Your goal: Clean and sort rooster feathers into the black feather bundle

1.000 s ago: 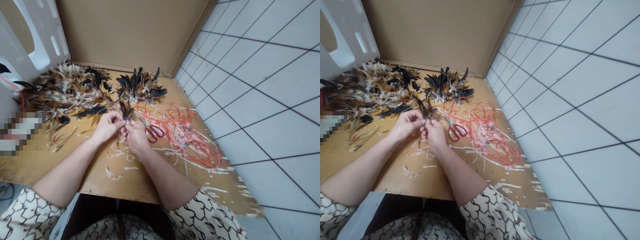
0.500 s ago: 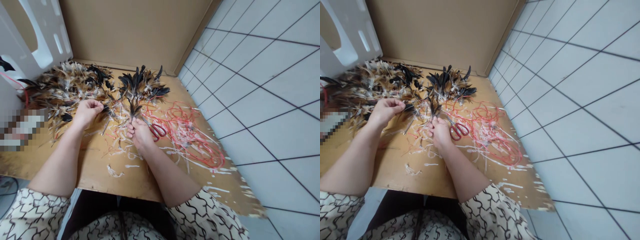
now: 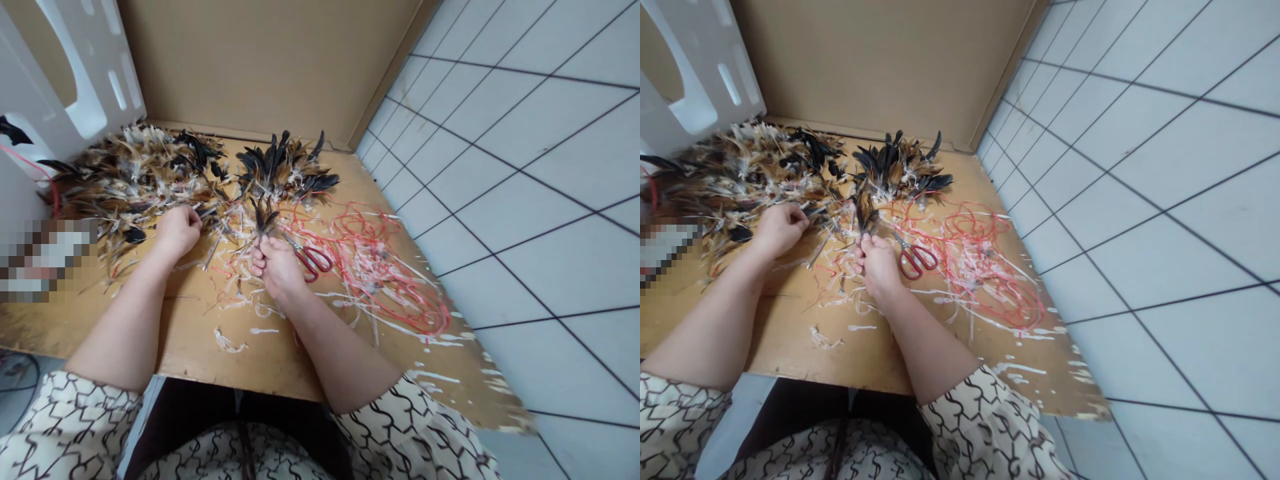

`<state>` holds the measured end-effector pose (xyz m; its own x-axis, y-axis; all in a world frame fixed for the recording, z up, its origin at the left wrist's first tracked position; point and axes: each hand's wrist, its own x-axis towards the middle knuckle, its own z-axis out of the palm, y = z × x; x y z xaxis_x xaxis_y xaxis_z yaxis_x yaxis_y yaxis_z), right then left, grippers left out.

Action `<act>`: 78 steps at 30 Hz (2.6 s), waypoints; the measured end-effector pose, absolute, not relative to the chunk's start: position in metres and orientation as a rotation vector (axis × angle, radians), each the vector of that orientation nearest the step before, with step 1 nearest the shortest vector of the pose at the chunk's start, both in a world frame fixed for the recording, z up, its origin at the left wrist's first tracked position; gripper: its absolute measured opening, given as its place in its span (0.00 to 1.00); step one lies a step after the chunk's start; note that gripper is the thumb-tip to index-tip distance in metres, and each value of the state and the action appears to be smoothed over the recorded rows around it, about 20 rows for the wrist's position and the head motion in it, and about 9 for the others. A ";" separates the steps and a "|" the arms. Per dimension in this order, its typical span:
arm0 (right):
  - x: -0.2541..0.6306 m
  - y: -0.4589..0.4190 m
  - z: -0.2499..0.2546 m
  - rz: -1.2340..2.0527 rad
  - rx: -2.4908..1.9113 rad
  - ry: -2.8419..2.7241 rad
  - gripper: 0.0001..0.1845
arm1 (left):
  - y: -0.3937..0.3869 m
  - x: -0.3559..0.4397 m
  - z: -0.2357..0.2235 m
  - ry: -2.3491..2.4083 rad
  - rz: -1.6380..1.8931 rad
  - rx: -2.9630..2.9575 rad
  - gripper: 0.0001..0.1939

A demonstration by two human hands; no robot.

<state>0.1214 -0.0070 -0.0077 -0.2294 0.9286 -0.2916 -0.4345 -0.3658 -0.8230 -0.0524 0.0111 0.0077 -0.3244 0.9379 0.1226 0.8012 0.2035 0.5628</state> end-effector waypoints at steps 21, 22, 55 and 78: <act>0.123 -0.002 -0.009 1.581 -1.047 -0.810 0.12 | -0.003 -0.047 0.034 1.212 1.427 1.047 0.04; 0.123 -0.002 -0.009 1.584 -1.048 -0.808 0.12 | -0.003 -0.048 0.035 1.181 1.461 1.011 0.04; 0.113 -0.007 -0.024 1.578 -0.850 -1.077 0.13 | -0.007 -0.019 0.022 0.678 1.012 0.859 0.07; 0.112 -0.014 -0.017 1.555 -0.974 -1.160 0.15 | -0.003 -0.015 0.022 0.868 1.194 0.722 0.07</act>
